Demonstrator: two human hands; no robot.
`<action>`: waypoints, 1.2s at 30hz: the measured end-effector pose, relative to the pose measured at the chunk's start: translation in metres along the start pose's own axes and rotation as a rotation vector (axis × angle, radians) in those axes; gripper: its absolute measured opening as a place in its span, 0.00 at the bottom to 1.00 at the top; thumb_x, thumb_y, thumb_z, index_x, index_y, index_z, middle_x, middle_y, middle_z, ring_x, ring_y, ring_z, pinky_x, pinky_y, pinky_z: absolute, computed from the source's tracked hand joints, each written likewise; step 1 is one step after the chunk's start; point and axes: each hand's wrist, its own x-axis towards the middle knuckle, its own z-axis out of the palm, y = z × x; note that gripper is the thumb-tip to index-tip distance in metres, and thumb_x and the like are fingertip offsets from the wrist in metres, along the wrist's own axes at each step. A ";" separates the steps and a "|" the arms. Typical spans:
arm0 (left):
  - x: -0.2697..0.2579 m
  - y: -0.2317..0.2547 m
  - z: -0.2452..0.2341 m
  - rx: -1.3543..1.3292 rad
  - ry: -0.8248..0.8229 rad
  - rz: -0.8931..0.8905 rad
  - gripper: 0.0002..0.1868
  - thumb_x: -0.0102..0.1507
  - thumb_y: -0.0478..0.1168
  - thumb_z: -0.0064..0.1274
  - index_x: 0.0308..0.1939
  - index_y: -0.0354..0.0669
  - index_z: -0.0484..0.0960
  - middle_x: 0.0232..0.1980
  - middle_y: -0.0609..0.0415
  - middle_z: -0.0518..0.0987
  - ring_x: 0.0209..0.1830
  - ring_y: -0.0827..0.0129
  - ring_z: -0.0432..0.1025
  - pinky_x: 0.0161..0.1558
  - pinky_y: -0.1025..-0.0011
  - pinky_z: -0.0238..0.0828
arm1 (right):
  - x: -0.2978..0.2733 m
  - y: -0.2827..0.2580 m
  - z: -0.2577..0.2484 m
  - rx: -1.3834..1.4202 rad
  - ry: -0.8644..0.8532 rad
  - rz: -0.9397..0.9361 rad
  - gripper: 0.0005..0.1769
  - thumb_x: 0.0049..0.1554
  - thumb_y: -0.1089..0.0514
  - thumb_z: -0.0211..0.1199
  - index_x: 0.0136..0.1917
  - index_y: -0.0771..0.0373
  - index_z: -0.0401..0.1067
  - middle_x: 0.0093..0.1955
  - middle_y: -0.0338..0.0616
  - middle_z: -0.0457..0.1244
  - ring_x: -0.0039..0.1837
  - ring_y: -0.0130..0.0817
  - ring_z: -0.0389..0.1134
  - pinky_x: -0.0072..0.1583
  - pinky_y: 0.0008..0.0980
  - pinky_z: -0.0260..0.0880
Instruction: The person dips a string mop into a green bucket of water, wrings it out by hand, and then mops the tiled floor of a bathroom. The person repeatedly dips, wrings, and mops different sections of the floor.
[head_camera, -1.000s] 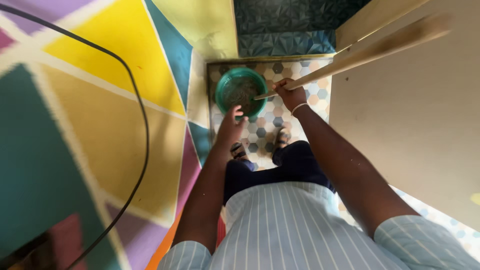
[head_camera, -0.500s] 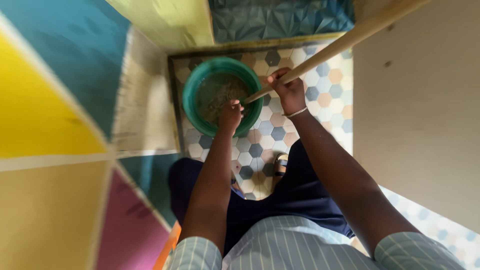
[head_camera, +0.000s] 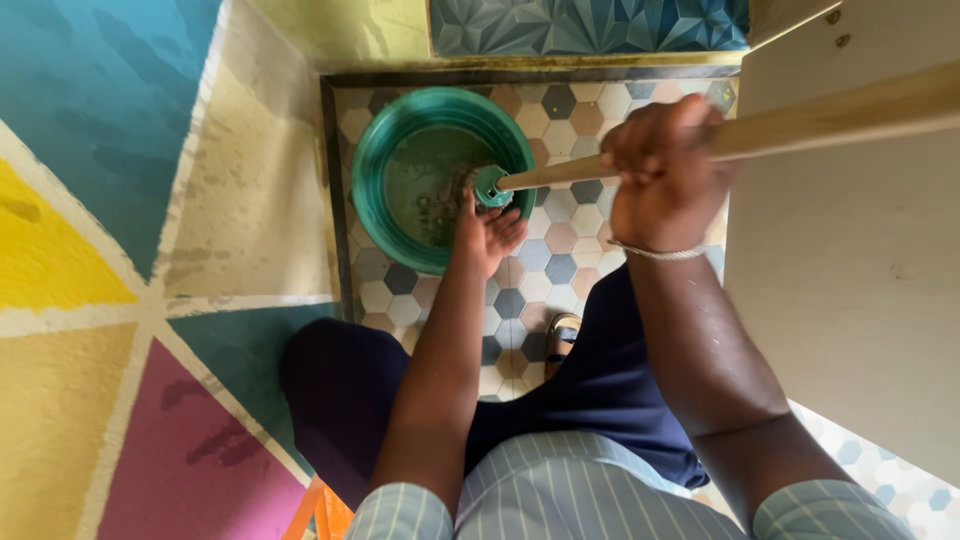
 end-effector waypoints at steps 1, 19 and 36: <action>0.006 0.002 0.006 -0.067 -0.007 -0.025 0.40 0.64 0.72 0.37 0.44 0.33 0.72 0.40 0.40 0.79 0.37 0.53 0.78 0.37 0.58 0.80 | -0.005 -0.009 0.002 0.028 -0.024 -0.005 0.26 0.74 0.46 0.55 0.38 0.59 0.55 0.27 0.41 0.48 0.30 0.32 0.50 0.40 0.37 0.58; 0.080 -0.004 -0.020 -0.152 -0.192 0.207 0.16 0.70 0.54 0.48 0.39 0.47 0.73 0.27 0.53 0.74 0.20 0.65 0.70 0.21 0.68 0.65 | -0.034 0.195 -0.130 0.522 -0.044 1.250 0.23 0.66 0.40 0.58 0.66 0.54 0.63 0.71 0.48 0.57 0.71 0.46 0.63 0.71 0.54 0.61; 0.006 -0.027 -0.066 0.239 0.113 0.394 0.36 0.67 0.72 0.39 0.43 0.38 0.72 0.26 0.55 0.72 0.18 0.70 0.67 0.20 0.71 0.63 | -0.039 0.282 -0.085 0.143 -0.021 1.451 0.22 0.57 0.50 0.66 0.60 0.65 0.74 0.51 0.52 0.73 0.49 0.44 0.75 0.53 0.43 0.77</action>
